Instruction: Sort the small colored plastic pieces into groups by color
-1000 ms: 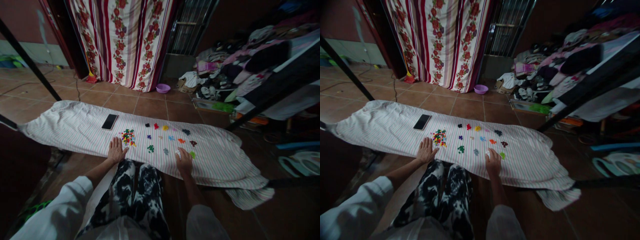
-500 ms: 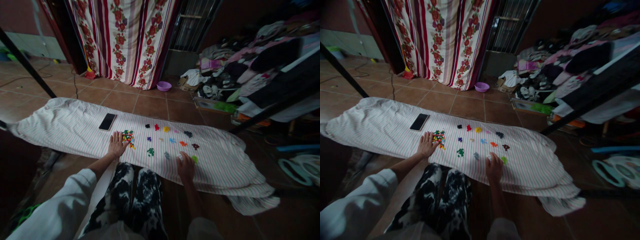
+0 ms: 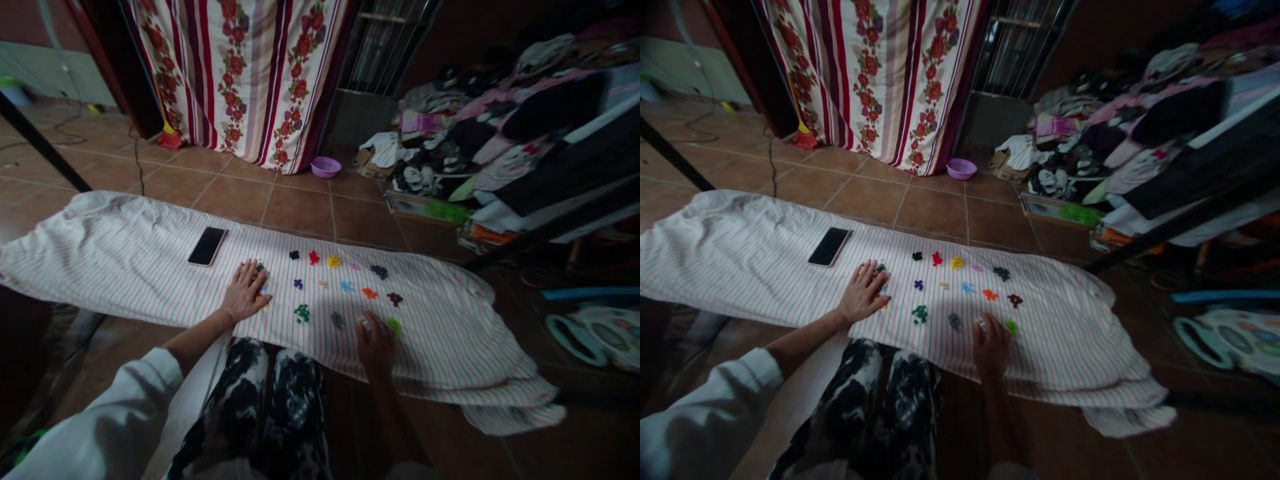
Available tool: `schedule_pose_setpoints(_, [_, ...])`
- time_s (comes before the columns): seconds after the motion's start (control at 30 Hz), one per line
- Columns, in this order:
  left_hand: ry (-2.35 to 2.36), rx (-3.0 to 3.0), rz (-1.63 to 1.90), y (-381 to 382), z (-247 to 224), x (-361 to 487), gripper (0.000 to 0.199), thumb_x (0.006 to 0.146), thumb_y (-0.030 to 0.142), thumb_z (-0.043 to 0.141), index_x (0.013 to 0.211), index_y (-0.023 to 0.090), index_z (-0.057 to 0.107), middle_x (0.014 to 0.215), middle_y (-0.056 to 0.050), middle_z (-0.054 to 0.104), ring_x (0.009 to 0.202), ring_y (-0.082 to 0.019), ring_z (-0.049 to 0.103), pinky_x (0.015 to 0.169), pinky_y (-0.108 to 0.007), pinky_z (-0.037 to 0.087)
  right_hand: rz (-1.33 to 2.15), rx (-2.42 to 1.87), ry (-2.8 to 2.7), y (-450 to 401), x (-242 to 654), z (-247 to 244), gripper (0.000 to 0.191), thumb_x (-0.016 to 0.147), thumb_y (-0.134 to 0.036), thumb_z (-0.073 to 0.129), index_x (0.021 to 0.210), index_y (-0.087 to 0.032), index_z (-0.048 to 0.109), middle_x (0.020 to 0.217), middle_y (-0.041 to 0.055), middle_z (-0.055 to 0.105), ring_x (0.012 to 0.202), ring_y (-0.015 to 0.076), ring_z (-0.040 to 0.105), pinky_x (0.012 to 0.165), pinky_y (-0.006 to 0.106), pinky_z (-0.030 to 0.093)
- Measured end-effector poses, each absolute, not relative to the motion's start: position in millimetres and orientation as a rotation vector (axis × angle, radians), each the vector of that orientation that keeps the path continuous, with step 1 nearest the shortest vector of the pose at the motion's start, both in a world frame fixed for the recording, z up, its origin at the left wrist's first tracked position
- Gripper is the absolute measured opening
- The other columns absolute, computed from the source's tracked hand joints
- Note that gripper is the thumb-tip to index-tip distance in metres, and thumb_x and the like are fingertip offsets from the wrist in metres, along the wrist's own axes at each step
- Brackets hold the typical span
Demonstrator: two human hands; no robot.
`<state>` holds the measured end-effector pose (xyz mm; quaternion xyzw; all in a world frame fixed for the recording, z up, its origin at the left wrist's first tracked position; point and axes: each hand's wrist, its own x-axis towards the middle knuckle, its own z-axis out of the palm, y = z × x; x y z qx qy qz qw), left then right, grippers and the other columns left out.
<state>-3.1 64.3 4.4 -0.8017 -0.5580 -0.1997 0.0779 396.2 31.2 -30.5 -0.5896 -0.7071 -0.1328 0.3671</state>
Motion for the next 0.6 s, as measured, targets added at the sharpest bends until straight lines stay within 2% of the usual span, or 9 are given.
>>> schedule_pose_setpoints(0.1, [-1.521, -2.520, -0.534, 59.0, 4.3, 6.1, 0.065, 0.092, 0.060, 0.048, 0.145, 0.023, 0.049, 0.161, -0.014, 0.033, 0.153, -0.035, 0.016, 0.122, -0.055, 0.020, -0.359, -1.505, -1.822, 31.1, 396.2, -29.3, 0.033, 0.099, -0.037, 0.045, 0.115, -0.015, 0.064, 0.109, 0.0154, 0.071, 0.100, 0.0274, 0.063, 0.092, 0.045, 0.047])
schedule_pose_setpoints(0.23, [-1.510, -2.543, -0.541, 64.4, 2.9, 12.1, 0.053, 0.093, 0.056, 0.049, 0.136, 0.025, 0.058, 0.158, -0.012, 0.040, 0.153, -0.033, 0.018, 0.121, -0.054, 0.024, -0.375, -1.489, -1.853, 31.1, 397.0, -28.6, 0.028, 0.099, -0.033, 0.047, 0.113, -0.016, 0.065, 0.109, 0.0139, 0.071, 0.103, 0.0258, 0.063, 0.092, 0.043, 0.047])
schedule_pose_setpoints(0.37, [-1.656, -2.426, -0.647, 75.2, 2.9, 12.5, 0.041, 0.098, 0.041, 0.044, 0.129, 0.020, 0.061, 0.153, -0.015, 0.045, 0.152, -0.033, 0.022, 0.119, -0.054, 0.031, -0.361, -1.496, -1.858, 30.9, 396.7, -26.8, 0.025, 0.099, -0.032, 0.047, 0.110, -0.018, 0.065, 0.107, 0.0127, 0.071, 0.102, 0.0248, 0.063, 0.091, 0.042, 0.047])
schedule_pose_setpoints(0.47, [-1.710, -2.363, -0.748, 75.2, 4.7, 10.4, 0.040, 0.100, 0.033, 0.037, 0.127, 0.016, 0.061, 0.151, -0.016, 0.048, 0.152, -0.031, 0.024, 0.118, -0.054, 0.034, -0.366, -1.498, -1.851, 31.1, 396.3, -26.0, 0.025, 0.099, -0.032, 0.047, 0.109, -0.017, 0.065, 0.105, 0.0131, 0.072, 0.099, 0.0248, 0.063, 0.090, 0.042, 0.047])
schedule_pose_setpoints(0.6, [-1.570, -2.430, -0.733, 60.7, 8.8, 12.3, 0.042, 0.100, 0.032, 0.037, 0.133, 0.016, 0.057, 0.154, -0.015, 0.045, 0.153, -0.028, 0.021, 0.122, -0.054, 0.026, -0.371, -1.492, -1.841, 31.3, 395.6, -25.6, 0.024, 0.099, -0.030, 0.047, 0.109, -0.016, 0.065, 0.104, 0.0130, 0.072, 0.097, 0.0244, 0.064, 0.090, 0.042, 0.047])
